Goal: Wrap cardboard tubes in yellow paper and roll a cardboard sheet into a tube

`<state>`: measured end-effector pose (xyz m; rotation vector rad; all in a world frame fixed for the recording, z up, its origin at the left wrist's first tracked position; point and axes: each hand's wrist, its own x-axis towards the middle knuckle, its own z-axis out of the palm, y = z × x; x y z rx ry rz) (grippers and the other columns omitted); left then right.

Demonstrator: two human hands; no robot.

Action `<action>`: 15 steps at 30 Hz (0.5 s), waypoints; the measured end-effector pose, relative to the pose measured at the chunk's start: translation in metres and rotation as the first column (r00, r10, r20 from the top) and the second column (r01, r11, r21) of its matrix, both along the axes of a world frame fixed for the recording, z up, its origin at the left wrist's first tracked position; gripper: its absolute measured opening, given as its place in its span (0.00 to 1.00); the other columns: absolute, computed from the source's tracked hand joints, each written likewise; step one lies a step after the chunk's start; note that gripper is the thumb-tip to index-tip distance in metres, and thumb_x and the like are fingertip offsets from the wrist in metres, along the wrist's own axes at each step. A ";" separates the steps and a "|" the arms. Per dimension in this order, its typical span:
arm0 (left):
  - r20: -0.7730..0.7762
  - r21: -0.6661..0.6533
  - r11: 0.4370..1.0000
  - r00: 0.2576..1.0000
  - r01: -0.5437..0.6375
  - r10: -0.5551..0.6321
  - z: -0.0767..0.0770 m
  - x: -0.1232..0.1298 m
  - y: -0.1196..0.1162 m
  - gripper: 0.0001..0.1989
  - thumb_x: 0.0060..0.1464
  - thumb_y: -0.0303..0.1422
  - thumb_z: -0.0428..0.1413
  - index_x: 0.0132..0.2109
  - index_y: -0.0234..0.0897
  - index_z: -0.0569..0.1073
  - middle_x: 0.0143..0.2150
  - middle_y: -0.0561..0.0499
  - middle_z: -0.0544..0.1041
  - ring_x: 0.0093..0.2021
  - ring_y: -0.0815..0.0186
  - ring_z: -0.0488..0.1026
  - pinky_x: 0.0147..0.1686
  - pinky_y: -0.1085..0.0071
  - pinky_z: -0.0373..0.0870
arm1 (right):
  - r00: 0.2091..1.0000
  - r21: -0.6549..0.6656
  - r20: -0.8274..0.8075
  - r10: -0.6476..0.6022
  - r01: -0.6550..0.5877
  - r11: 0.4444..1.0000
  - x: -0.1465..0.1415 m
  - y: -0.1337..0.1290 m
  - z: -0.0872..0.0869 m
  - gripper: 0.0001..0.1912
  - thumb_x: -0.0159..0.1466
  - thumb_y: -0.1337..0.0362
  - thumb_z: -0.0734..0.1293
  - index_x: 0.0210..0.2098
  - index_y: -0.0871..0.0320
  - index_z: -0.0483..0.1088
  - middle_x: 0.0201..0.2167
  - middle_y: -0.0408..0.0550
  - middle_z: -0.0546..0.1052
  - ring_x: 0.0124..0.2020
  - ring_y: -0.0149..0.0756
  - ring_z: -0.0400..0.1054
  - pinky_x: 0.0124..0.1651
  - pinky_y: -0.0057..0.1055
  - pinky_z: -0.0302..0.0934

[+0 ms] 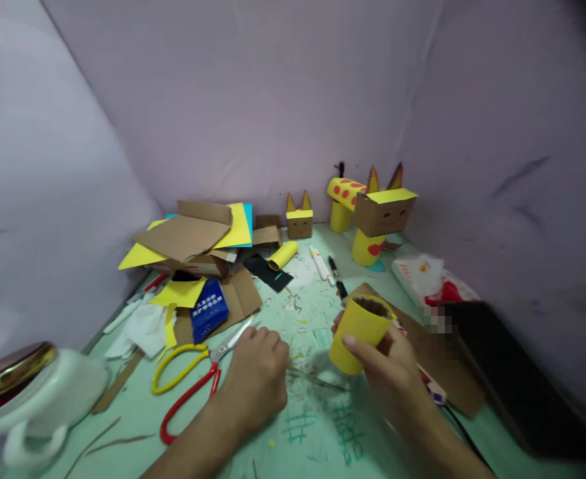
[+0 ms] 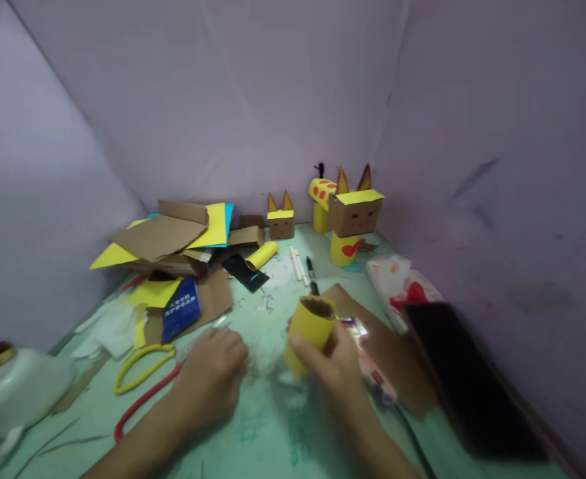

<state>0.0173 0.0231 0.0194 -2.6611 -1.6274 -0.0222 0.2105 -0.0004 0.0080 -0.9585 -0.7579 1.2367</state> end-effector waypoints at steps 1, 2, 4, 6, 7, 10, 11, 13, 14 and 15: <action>-0.037 0.029 0.996 0.996 -0.081 0.082 0.010 -0.018 0.004 0.06 0.50 0.26 0.51 0.31 0.39 0.73 0.32 0.49 0.74 0.38 0.60 0.71 0.42 0.63 0.65 | 1.000 -0.010 0.001 -0.002 0.002 1.000 0.000 0.001 -0.001 0.19 0.47 0.58 0.76 0.37 0.57 0.72 0.31 0.46 0.76 0.31 0.35 0.68 0.31 0.28 0.63; -0.073 0.073 0.979 0.978 -0.190 0.195 0.019 -0.038 0.011 0.09 0.53 0.26 0.49 0.32 0.37 0.74 0.33 0.47 0.75 0.38 0.59 0.71 0.40 0.61 0.65 | 1.000 -0.016 0.003 0.002 -0.002 1.000 0.000 0.001 -0.001 0.20 0.47 0.58 0.76 0.37 0.57 0.72 0.31 0.47 0.76 0.31 0.36 0.68 0.31 0.29 0.64; -0.122 0.169 0.908 0.906 -0.383 0.405 0.035 -0.080 0.027 0.11 0.54 0.26 0.48 0.41 0.31 0.73 0.39 0.40 0.75 0.40 0.52 0.72 0.38 0.55 0.67 | 0.999 -0.014 0.020 0.026 -0.026 1.000 0.000 0.001 -0.001 0.20 0.47 0.57 0.76 0.37 0.57 0.72 0.31 0.48 0.75 0.30 0.37 0.68 0.30 0.29 0.63; -0.155 0.209 0.858 0.851 -0.468 0.502 0.041 -0.112 0.046 0.17 0.56 0.32 0.52 0.51 0.29 0.68 0.47 0.39 0.72 0.48 0.52 0.70 0.43 0.52 0.67 | 0.997 -0.014 0.049 0.051 -0.051 0.999 -0.001 0.001 0.000 0.19 0.48 0.57 0.76 0.35 0.58 0.72 0.29 0.48 0.75 0.29 0.37 0.68 0.28 0.29 0.63; -0.169 0.208 0.852 0.841 -0.480 0.514 0.040 -0.122 0.054 0.18 0.56 0.35 0.53 0.53 0.33 0.67 0.50 0.42 0.71 0.50 0.55 0.69 0.45 0.54 0.68 | 0.997 -0.015 0.061 0.054 -0.053 0.998 -0.001 0.001 0.000 0.19 0.47 0.57 0.76 0.35 0.58 0.72 0.29 0.48 0.75 0.29 0.37 0.68 0.28 0.30 0.63; -0.192 0.194 0.855 0.836 -0.480 0.513 0.035 -0.135 0.070 0.17 0.58 0.39 0.53 0.51 0.36 0.68 0.51 0.46 0.71 0.51 0.59 0.69 0.49 0.54 0.67 | 0.997 -0.030 0.075 0.028 -0.025 0.999 -0.001 0.002 0.000 0.19 0.47 0.57 0.76 0.36 0.58 0.72 0.29 0.49 0.74 0.28 0.37 0.68 0.28 0.31 0.63; -0.189 0.201 0.847 0.829 -0.491 0.526 0.036 -0.136 0.071 0.15 0.58 0.39 0.53 0.50 0.36 0.69 0.50 0.47 0.72 0.50 0.59 0.70 0.49 0.53 0.67 | 0.997 -0.040 0.076 0.013 -0.010 0.999 -0.001 0.002 -0.001 0.20 0.47 0.57 0.76 0.36 0.57 0.72 0.29 0.49 0.75 0.29 0.38 0.68 0.28 0.31 0.63; -0.160 0.240 0.806 0.797 -0.541 0.583 0.043 -0.143 0.070 0.13 0.58 0.39 0.53 0.46 0.35 0.71 0.48 0.47 0.73 0.50 0.59 0.69 0.51 0.52 0.65 | 0.997 -0.061 0.077 -0.004 0.009 0.998 0.000 0.002 -0.004 0.21 0.46 0.57 0.76 0.38 0.56 0.71 0.30 0.49 0.75 0.29 0.39 0.68 0.28 0.32 0.64; -0.137 0.257 0.782 0.779 -0.568 0.612 0.049 -0.147 0.067 0.13 0.58 0.39 0.53 0.45 0.35 0.71 0.48 0.47 0.73 0.51 0.58 0.68 0.52 0.50 0.62 | 0.997 -0.065 0.082 -0.003 0.008 0.998 0.000 0.002 -0.005 0.21 0.46 0.57 0.76 0.38 0.56 0.71 0.30 0.48 0.75 0.29 0.39 0.68 0.28 0.32 0.63; -0.106 0.267 0.762 0.767 -0.591 0.632 0.057 -0.152 0.065 0.13 0.58 0.38 0.52 0.45 0.34 0.71 0.48 0.46 0.72 0.53 0.56 0.67 0.54 0.46 0.59 | 0.996 -0.064 0.086 0.002 0.003 0.998 0.001 0.002 -0.006 0.21 0.47 0.57 0.76 0.37 0.56 0.71 0.30 0.48 0.75 0.30 0.39 0.68 0.28 0.32 0.63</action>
